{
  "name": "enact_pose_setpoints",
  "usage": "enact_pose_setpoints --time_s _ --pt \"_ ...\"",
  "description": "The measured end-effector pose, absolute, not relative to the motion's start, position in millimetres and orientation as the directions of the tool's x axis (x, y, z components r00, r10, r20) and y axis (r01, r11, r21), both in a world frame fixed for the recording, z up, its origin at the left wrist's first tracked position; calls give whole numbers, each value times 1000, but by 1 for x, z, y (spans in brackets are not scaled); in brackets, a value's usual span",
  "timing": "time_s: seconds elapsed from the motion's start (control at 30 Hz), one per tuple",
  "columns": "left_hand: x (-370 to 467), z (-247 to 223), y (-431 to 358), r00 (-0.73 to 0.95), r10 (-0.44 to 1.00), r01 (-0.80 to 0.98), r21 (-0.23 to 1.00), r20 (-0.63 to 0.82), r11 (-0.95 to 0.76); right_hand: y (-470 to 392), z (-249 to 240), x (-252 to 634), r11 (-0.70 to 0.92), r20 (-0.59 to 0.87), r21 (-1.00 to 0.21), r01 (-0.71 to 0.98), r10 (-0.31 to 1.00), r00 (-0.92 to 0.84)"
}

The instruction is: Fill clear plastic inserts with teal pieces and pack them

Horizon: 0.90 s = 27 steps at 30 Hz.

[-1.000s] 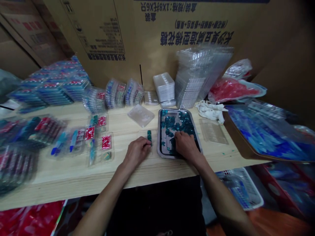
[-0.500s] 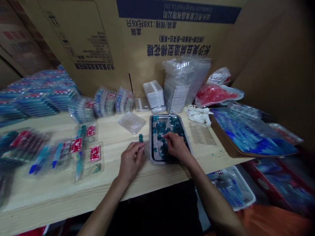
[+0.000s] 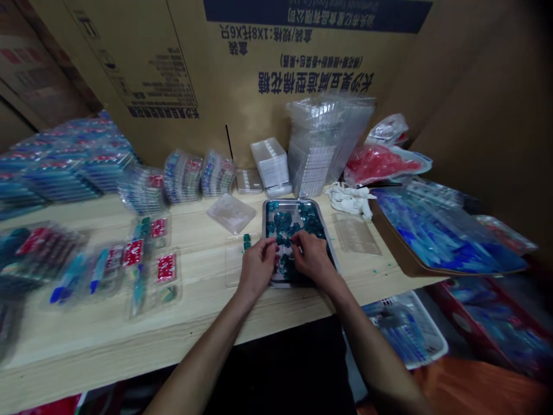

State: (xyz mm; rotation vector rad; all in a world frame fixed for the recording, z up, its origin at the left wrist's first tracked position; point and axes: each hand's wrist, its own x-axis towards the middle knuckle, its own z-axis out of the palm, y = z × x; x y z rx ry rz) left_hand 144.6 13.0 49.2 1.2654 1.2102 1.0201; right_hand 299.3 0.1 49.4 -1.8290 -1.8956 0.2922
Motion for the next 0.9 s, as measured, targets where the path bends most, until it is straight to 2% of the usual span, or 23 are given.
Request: enact_pose_setpoints --time_s 0.17,0.33,0.47,0.63,0.77,0.9 --pt "149 53 22 120 973 -307 925 -196 224 -6 54 284 249 337 -605 757 941 -40" --pt "135 63 22 168 947 -460 828 -274 321 -2 51 275 313 381 -739 597 924 -13" --pt "130 67 19 140 961 -456 847 -237 275 3 52 273 331 379 -752 570 925 -36" --pt "126 70 13 73 983 -352 918 -166 181 6 57 270 328 325 -820 470 941 -91" --pt "122 73 10 53 992 -233 964 -119 128 7 60 267 353 341 -802 482 933 -115" --pt "119 72 10 20 995 -186 978 -96 98 6 60 263 348 332 -818 458 936 -117"
